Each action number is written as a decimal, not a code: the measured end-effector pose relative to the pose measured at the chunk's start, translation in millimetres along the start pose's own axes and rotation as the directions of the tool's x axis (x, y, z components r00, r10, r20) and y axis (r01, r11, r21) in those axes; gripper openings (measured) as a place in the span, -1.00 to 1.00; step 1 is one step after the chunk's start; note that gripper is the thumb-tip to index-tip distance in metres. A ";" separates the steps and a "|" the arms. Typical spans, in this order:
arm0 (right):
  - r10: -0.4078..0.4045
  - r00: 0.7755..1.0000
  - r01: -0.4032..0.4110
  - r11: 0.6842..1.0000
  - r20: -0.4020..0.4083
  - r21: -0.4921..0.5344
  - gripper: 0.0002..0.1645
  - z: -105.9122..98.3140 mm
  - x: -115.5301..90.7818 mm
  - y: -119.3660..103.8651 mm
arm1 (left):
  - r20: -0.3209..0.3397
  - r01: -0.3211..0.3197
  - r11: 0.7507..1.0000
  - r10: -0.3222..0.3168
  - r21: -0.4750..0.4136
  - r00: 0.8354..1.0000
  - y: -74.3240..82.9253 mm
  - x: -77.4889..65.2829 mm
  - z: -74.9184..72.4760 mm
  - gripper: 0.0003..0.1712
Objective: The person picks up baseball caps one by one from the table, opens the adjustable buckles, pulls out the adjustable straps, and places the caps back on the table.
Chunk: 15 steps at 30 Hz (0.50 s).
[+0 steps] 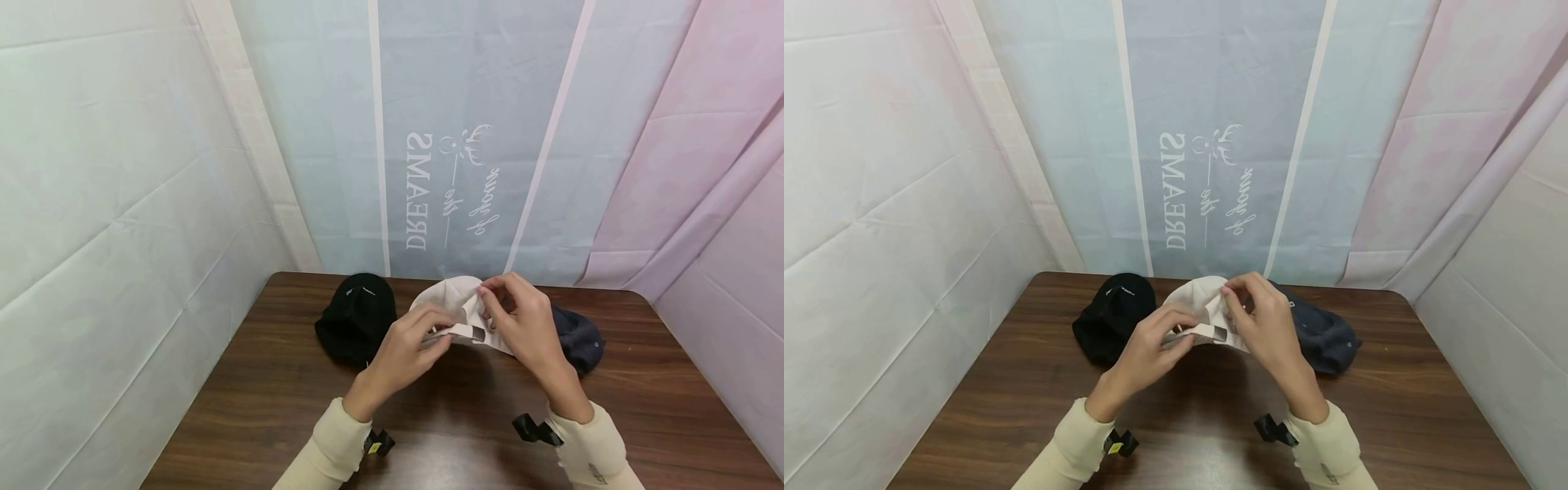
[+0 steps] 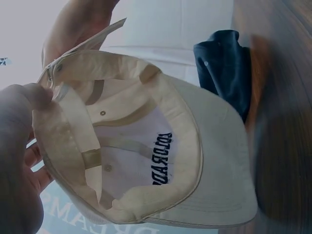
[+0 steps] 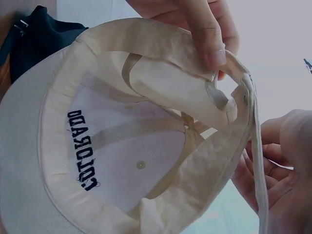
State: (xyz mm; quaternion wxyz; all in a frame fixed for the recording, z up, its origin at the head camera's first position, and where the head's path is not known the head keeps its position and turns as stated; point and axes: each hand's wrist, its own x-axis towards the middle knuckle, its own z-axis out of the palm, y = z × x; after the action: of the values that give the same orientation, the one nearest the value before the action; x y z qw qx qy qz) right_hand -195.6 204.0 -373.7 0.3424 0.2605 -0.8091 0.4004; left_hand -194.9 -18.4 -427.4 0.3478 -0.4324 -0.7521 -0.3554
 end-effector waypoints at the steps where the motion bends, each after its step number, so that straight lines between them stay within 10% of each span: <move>1: -0.004 1.000 0.004 1.000 0.000 -0.006 -0.91 -0.3 0.1 -0.8 | -0.008 -0.003 1.000 0.003 -0.014 1.000 0.2 0.4 -0.2 -0.79; 15: 0.036 0.999 -0.036 0.999 0.027 0.000 -0.83 -5.6 -0.7 -7.0 | -0.208 -0.028 0.996 0.010 -0.086 0.978 1.0 8.7 1.0 -0.74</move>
State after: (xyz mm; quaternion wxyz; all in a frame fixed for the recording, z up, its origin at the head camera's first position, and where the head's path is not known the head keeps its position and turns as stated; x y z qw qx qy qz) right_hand -188.4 204.8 -368.5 0.3241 0.2515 -0.8182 0.4029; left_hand -197.6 -13.7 -420.4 0.4081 -0.4151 -0.6912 -0.4282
